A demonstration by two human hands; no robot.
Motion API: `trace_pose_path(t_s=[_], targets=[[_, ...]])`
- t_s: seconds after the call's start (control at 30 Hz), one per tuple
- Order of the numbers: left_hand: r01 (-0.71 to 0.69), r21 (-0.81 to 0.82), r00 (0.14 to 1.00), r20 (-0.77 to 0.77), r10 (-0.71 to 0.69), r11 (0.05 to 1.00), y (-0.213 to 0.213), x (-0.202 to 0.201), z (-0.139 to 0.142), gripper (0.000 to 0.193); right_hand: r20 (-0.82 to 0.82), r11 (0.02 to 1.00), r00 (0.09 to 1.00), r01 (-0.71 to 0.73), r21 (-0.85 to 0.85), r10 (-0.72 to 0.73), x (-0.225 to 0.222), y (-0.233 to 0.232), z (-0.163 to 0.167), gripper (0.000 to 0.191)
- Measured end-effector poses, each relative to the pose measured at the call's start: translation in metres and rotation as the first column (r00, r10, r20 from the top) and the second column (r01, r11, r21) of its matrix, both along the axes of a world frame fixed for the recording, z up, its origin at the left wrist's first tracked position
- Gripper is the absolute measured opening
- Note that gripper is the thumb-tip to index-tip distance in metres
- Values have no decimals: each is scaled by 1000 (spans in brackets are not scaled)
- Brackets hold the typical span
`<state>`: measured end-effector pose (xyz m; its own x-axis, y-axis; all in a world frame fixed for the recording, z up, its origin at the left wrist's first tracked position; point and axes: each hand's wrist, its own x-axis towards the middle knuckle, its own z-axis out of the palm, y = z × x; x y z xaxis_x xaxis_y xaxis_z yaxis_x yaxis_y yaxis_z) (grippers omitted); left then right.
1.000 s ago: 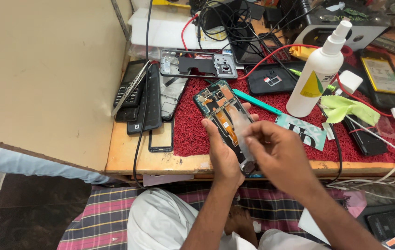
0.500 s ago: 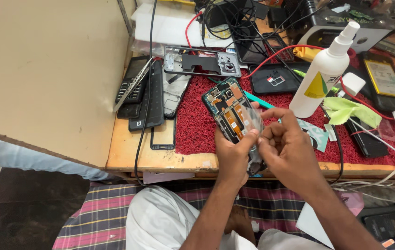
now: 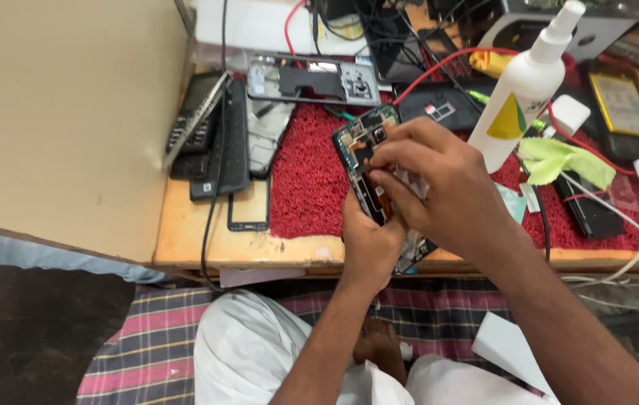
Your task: The person disassembles a smartphone, removes the battery, and then reassembles it by reconnecting the battery and placing the back cover. The person tests the device by turning it on to show the boot screen.
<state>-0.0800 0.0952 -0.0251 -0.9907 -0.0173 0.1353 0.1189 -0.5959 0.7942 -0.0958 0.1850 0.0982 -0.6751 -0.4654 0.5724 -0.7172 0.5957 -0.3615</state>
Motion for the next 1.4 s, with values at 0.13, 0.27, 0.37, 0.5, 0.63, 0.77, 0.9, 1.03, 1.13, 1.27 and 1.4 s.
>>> trace_pose_path(t_s=[0.13, 0.27, 0.37, 0.5, 0.63, 0.77, 0.9, 1.03, 1.13, 1.27, 1.4], targets=[[-11, -75, 1000, -4, 11, 997, 0, 5, -9, 31, 74, 999, 997, 17, 37, -19, 1, 11, -11, 17], [-11, -70, 1000, 2, 11, 997, 2, 5, -8, 32, 62, 994, 997, -44, 102, 38, 0, 15, -7, 17], [-26, -76, 1000, -1, 26, 997, 0, 4, 4, 41, 99, 989, 993, -71, 130, 58, -1, 9, 6, 18], [37, -87, 999, -9, -37, 996, -5, 2, 17, 35, 124, 987, 989, -95, 127, 80, -6, 8, 17, 18], [81, -95, 997, -6, -82, 992, -2, 2, 12, 29, 98, 961, 983, -174, 213, 157, -13, 21, 12, 14], [29, -86, 997, -70, -35, 996, 0, 7, 0, 32, 154, 937, 977, -190, 294, 149, -17, 27, 12, 12], [34, -189, 998, -43, -43, 981, -3, 5, 5, 25, 135, 931, 980, -182, 317, 145, -21, 19, 25, 14], [38, -222, 996, -69, -54, 974, -7, 4, 12, 17, 152, 957, 984, -135, 255, 98, -14, 16, 26, 16], [76, -191, 995, -44, -86, 979, -7, 5, 12, 13, 121, 969, 987, -128, 210, 104, -12, 21, 17, 17], [60, -139, 997, -31, -64, 989, -5, 5, 9, 23, 78, 974, 989, -135, 184, 122, -12, 26, 9, 16], [97, -113, 995, -7, -98, 989, -4, 4, 9, 20, 107, 973, 988, -132, 187, 113, -12, 26, 11, 16]])
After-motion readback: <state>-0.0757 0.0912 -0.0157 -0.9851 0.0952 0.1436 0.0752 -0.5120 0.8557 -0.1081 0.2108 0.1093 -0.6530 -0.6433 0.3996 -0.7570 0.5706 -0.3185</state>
